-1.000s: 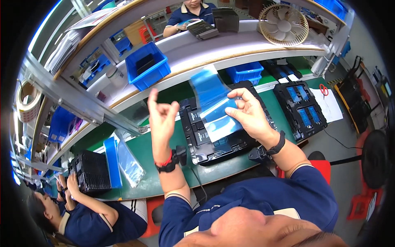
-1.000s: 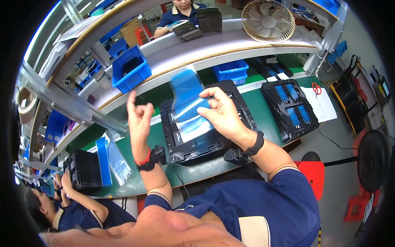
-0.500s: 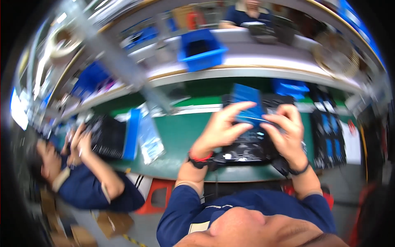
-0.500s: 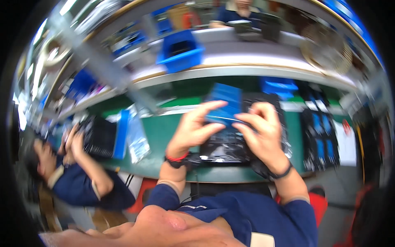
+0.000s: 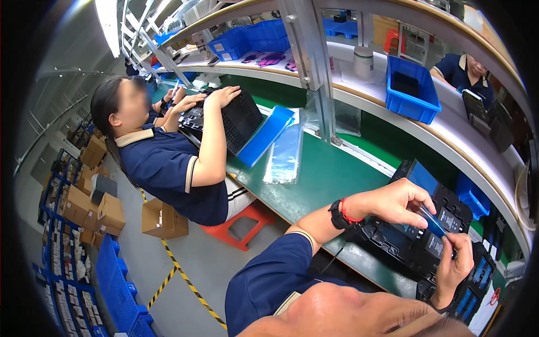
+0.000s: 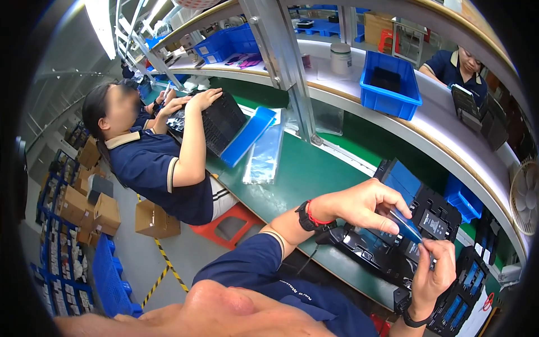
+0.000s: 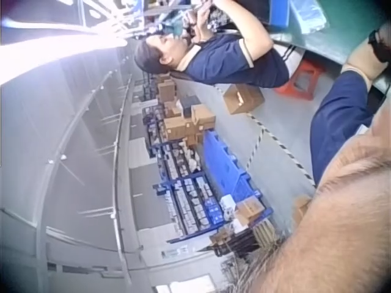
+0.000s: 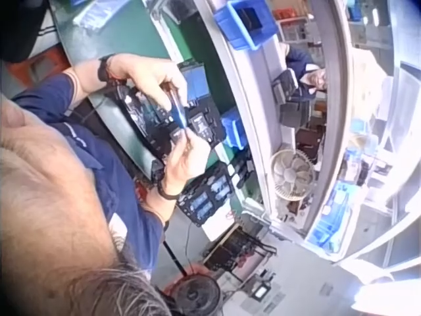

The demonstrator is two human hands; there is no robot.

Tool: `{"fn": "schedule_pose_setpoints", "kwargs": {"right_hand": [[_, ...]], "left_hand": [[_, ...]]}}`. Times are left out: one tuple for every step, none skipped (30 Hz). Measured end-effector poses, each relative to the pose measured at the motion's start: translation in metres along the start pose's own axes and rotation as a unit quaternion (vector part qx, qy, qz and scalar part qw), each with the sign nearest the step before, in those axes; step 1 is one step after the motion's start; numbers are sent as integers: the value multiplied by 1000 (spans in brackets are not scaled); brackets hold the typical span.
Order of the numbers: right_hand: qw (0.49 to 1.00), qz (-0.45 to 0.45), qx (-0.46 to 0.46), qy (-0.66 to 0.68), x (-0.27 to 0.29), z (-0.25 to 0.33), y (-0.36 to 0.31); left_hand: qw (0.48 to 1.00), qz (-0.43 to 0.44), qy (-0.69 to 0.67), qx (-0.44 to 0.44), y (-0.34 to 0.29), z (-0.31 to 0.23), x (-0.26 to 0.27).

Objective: Peel the blue protective film from electronic modules and place the modules into an organized tray.

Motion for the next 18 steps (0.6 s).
{"fn": "schedule_pose_setpoints", "kwargs": {"right_hand": [[999,-3,33,-11,3,4,3],[998,10,44,-47,9,7,5],[1000,0,-1,-21,14,-1,0],[1000,0,-10,3,19,-4,0],[1000,-6,-24,19,29,-9,-1],[997,-6,-51,53,40,-15,-2],[992,-33,-73,101,45,-20,0],[989,-32,-86,118,45,-30,5],[988,-56,-75,124,50,-43,9],[961,-64,-174,207,45,-54,16],[946,-38,-205,249,42,-77,17],[918,-36,-242,311,35,-94,18],[910,-20,-277,308,27,-110,19],[903,16,-317,288,19,-130,16],[897,52,-340,279,10,-147,12],[885,76,-380,259,2,-160,5],[876,90,-396,260,-2,-168,2],[866,103,-414,260,-5,-181,-4]], "left_hand": [[999,-10,33,-2,0,-2,0],[1000,-7,30,-3,-1,-5,0],[998,-30,47,-6,-2,-8,3],[997,-52,63,-9,-4,-10,7],[993,-61,89,-46,-2,-12,9],[991,-71,101,-50,-1,-14,12],[989,-78,110,-56,-3,-18,16],[983,-124,130,-47,-8,-17,26],[977,-154,141,-43,-10,-21,33],[964,-198,156,-86,-14,-27,44],[964,-224,118,-86,-16,-19,55],[962,-248,100,-56,-17,-30,57],[957,-278,53,-65,-21,-26,64],[952,-294,54,-71,-23,-24,71],[944,-316,59,-73,-25,-21,78],[946,-315,7,-69,-23,-15,78],[946,-315,-43,-67,-19,-14,78],[951,-298,-69,-56,-18,-14,75]]}}
Point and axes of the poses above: each hand's wrist, its own y-axis towards the middle knuckle, its own x-axis out of the back of the hand, z = x × y, the point moved 7 cm from there along y, towards the middle knuckle, and after that the axes turned 5 degrees about x, right-handed, at the moved point
